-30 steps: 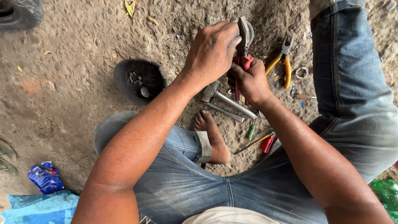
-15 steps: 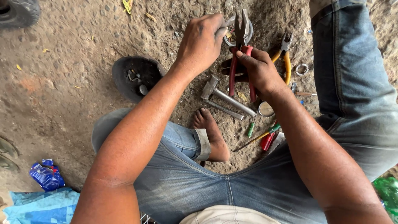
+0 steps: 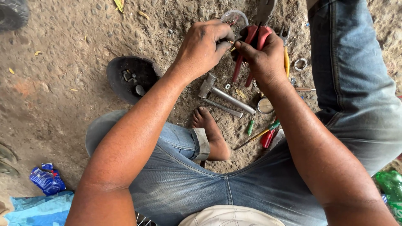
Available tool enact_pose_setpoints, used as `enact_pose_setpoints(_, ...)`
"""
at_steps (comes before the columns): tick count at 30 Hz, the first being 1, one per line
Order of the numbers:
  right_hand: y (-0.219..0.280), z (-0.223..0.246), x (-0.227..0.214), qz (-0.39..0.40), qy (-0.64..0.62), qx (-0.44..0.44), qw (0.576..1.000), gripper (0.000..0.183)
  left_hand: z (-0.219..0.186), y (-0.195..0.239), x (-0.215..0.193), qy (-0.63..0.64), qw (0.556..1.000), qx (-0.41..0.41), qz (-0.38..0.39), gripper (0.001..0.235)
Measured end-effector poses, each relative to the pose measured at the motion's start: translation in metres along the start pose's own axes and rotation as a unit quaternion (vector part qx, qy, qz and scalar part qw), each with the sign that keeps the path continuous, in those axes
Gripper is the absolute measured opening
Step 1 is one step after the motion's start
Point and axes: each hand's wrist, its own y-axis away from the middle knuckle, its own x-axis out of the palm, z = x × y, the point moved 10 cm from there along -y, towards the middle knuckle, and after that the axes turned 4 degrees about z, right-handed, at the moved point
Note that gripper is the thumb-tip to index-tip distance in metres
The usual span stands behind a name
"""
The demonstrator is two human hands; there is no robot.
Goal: The person sits on the ground and uses pliers to manipulate small metal parts, repeatedly picking them up, adjusting them, and placing them into a small container. The workspace includes various tools and a bicycle wheel nearby.
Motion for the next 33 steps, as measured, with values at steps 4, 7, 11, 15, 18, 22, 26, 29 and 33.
enact_pose_setpoints(4,0.0,0.004,0.005,0.014,-0.051,-0.011,0.999,0.029,-0.013,0.002,-0.01,0.069,0.997,0.029,-0.011,0.007)
enact_pose_setpoints(7,0.0,0.007,0.006,0.008,-0.048,-0.009,0.999,0.029,-0.019,0.005,-0.019,0.138,0.989,0.04,-0.037,0.007)
enact_pose_setpoints(11,0.002,0.003,0.005,-0.002,0.004,0.036,0.999,0.024,0.003,0.0,-0.005,0.257,0.963,-0.079,0.009,0.008)
enact_pose_setpoints(15,0.009,0.024,0.008,0.037,0.053,-0.039,0.997,0.032,0.006,-0.005,-0.019,0.284,0.957,-0.05,-0.029,0.017)
enact_pose_setpoints(18,0.012,0.029,0.009,0.062,0.057,-0.074,0.994,0.03,0.011,-0.004,-0.025,0.304,0.95,-0.043,-0.051,0.018)
enact_pose_setpoints(22,0.01,-0.001,0.01,0.02,0.143,0.035,0.989,0.022,0.021,-0.012,-0.03,0.335,0.939,-0.063,-0.056,0.007)
enact_pose_setpoints(26,0.011,-0.024,-0.003,0.005,0.141,0.093,0.986,0.021,0.038,-0.005,-0.023,0.195,0.973,-0.088,-0.083,0.008)
enact_pose_setpoints(29,-0.001,-0.016,-0.021,-0.029,0.111,0.063,0.991,0.019,0.057,-0.005,-0.013,0.22,0.964,-0.126,-0.075,0.008)
enact_pose_setpoints(33,-0.005,-0.025,-0.049,-0.109,0.054,0.082,0.989,0.019,0.062,-0.004,0.012,0.105,0.989,-0.101,-0.032,0.007)
